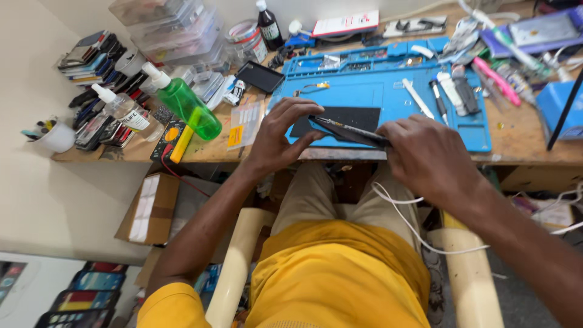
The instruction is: The person tests a smartphone's charging by plugging and unplugging a charging cable and checking the screen, then opens the phone's back cover, disconnects and removes the battery, and pries at internal components on a repair mat using a spudger and tweezers.
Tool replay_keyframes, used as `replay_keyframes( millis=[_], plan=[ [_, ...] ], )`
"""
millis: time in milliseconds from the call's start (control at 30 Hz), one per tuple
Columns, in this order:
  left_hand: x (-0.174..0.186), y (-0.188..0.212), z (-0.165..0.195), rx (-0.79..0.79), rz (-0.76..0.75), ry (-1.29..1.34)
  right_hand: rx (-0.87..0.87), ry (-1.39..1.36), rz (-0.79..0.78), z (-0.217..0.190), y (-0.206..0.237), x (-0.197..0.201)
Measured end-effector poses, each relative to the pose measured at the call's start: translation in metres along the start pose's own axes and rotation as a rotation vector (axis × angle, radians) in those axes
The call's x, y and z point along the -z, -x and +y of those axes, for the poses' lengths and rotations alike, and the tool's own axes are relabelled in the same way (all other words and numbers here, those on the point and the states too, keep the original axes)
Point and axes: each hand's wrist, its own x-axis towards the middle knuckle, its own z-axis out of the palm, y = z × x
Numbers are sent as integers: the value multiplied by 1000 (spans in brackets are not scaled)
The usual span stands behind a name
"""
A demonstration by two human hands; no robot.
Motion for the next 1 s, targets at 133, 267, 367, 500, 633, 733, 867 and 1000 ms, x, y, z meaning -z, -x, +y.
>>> replay_keyframes(
  millis=[133, 267, 367, 500, 633, 733, 867, 1000],
  plan=[
    [-1, -24, -41, 137, -91, 48, 34, 142, -127, 8, -52, -1],
    [8, -54, -79, 115, -338, 169, 33, 126, -231, 12, -79, -14],
    [7, -72, -92, 141, -523, 86, -49, 121, -350, 19, -87, -23],
    [2, -97, -90, 230, -720, 14, -86, 118, -397, 28, -93, -28],
    [2, -117, -82, 174, -864, -22, -79, 135, -413, 30, -94, -28],
    [-1, -128, -77, 226, -964, -62, -83, 126, -420, 30, -95, -28],
    [-5, -135, -72, 228, -1020, -131, -73, 125, -416, 31, -95, -28],
    [-7, -138, -70, 244, -1042, -121, -74, 128, -421, 32, -95, -29]
  ],
)
